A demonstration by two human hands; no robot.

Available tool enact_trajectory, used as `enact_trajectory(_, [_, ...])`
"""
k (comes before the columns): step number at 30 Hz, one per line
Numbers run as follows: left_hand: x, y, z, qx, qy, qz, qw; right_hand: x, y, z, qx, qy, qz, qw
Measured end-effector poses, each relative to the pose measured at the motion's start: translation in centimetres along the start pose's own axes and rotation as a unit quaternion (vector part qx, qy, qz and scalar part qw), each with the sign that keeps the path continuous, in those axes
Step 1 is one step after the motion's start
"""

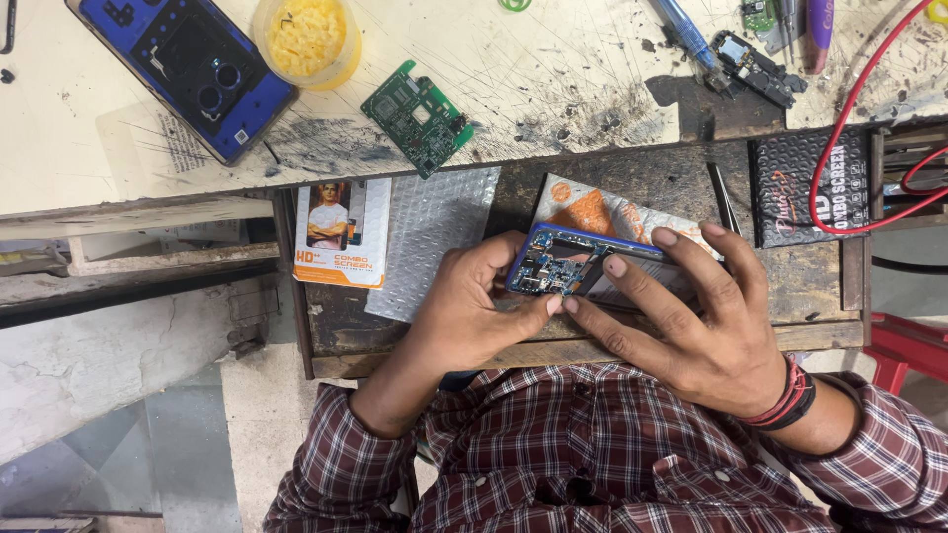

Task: The person uses tweezers to lift and reseat a small ribbon cable connector on the motherboard of a disassembled smartphone. They then press the connector down with a finger to secure it.

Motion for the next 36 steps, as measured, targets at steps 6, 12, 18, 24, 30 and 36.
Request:
enact_trajectory(6, [-0.1, 1.1, 0.1, -0.053, 0.02, -0.009, 0.998, -0.1, 0.2, -0.1, -0.008, -0.003, 0.001, 1.0])
enact_trajectory(12, [-0.4, 1.6, 0.1, -0.074, 0.034, -0.002, 0.997, -0.2, 0.3, -0.4, -0.016, -0.011, -0.001, 1.0])
enact_trajectory(18, [-0.4, 1.3, 0.2, -0.093, 0.043, 0.021, 0.995, -0.3, 0.3, -0.6, -0.018, -0.02, -0.003, 1.0])
enact_trajectory(24, [-0.4, 1.4, 0.3, -0.11, 0.055, 0.013, 0.992, -0.5, 0.2, -0.7, -0.018, -0.029, -0.001, 0.999])
enact_trajectory(30, [-0.5, 1.3, 0.1, -0.114, 0.046, 0.02, 0.992, -0.9, 0.2, -0.4, -0.012, -0.025, 0.01, 1.0])
enact_trajectory(36, [-0.6, 0.9, 0.2, -0.121, 0.046, 0.039, 0.991, -1.3, 0.2, -0.1, -0.017, -0.018, 0.032, 0.999])
Point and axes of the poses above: each hand's wrist, its own x-axis away from the middle knuckle, its own z-axis out of the back of the hand, y = z × x, the point moved 8 cm from there along -x, towards the middle knuckle, and after that the axes turned 9 degrees about -y, right-handed, at the moved point
